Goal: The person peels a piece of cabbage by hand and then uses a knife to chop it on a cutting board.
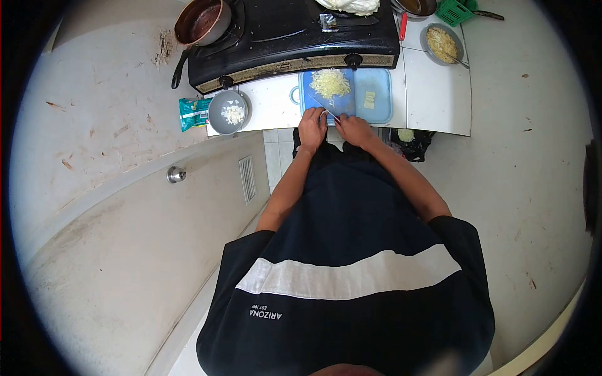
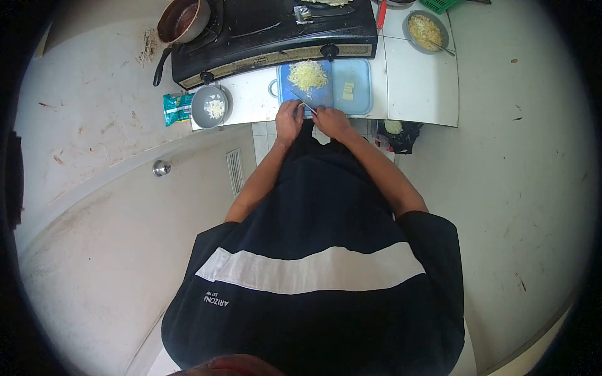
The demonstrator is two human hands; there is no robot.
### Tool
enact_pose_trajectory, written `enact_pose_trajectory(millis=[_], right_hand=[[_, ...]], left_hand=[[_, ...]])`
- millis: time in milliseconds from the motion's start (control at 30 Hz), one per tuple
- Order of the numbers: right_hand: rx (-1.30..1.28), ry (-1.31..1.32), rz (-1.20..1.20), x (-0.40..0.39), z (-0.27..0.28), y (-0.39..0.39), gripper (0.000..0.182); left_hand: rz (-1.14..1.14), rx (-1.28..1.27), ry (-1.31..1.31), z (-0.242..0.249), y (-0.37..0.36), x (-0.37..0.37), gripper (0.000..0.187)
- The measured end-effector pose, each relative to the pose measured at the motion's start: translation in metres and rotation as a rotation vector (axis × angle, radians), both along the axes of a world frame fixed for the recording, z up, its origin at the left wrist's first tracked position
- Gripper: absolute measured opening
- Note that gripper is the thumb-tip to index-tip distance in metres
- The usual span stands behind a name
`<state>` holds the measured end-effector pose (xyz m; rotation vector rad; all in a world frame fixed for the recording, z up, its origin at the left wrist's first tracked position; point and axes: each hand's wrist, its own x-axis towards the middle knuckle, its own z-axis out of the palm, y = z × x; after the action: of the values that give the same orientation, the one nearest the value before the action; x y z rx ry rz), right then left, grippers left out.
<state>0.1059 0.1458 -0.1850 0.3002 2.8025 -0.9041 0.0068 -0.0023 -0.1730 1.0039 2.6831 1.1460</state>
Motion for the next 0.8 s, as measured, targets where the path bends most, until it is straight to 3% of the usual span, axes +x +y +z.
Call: enact_pose_trajectory(millis=[800], right_hand=[[-0.020,-0.046,0.022,0.006,0.000,0.006,0.040]], left_hand=[[0.003,0.012,-0.019,-0.005,-0.002,-0.001,0.010]])
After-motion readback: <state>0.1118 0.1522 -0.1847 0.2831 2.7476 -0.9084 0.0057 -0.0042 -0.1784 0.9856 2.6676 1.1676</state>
